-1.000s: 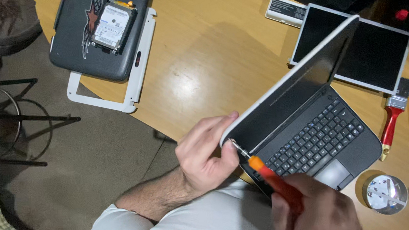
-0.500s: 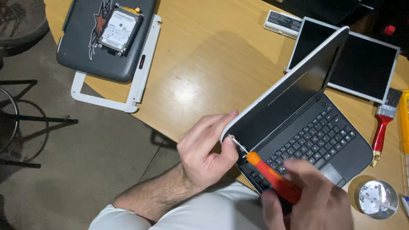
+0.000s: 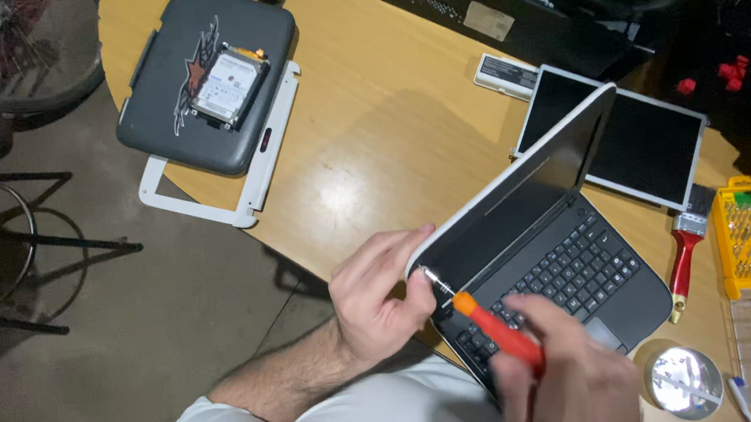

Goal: The person uses a screwdriver to remove screws from the sides and bottom of a white laptop. They place the screws into a small metal container and continue unscrewing various parts of the device.

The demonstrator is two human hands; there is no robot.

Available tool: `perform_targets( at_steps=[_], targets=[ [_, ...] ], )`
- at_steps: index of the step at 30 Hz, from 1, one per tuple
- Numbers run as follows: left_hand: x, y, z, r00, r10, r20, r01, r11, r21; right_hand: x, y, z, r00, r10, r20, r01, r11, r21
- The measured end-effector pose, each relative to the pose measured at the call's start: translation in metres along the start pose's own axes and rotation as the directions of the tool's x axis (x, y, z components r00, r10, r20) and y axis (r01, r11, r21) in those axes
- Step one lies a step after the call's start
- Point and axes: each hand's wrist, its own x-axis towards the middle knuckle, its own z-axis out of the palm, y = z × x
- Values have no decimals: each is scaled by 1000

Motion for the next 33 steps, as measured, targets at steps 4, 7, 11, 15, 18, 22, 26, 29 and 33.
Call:
perform_targets(
  at_steps=[4, 7, 11, 15, 18, 22, 26, 29, 33],
  targets=[
    [-5, -4, 2, 1000, -21, -19, 21, 1000, -15, -11, 18, 16, 999, 54, -6, -54, 997, 60],
    [-5, -6, 1, 1000, -18, -2, 18, 1000, 4, -4, 9, 4, 981, -171, -87, 169, 985, -26],
    [-6, -6, 0, 1000, -7, 0, 7, 1000, -13, -4, 6, 4, 995, 62, 81, -64, 998, 27],
    [-6, -6, 1, 1000, -17, -1, 17, 1000, 12, 1, 9, 0, 987, -136, -83, 138, 990, 16],
    [-5, -5, 1, 1000, -18, -2, 18, 1000, 10, -4, 2, 3, 996, 89, 21, -89, 995, 39],
    [-7, -3, 2, 1000, -23, -4, 23, 1000, 9, -5, 11, 7, 972, -205, -118, 211, 977, 36],
    [-9, -5, 4, 1000, -15, -10, 15, 1000, -17, -5, 14, 8, 1000, -25, -11, 27, 991, 128],
    [-9, -5, 5, 1000, -12, -23, 12, 1000, -7, 0, 15, 4, 995, -78, -58, 86, 986, 146],
    [-9, -4, 5, 999, -10, -35, 10, 1000, 1, 4, -10, -12, 1000, -8, 4, 8, 997, 78]
  ],
)
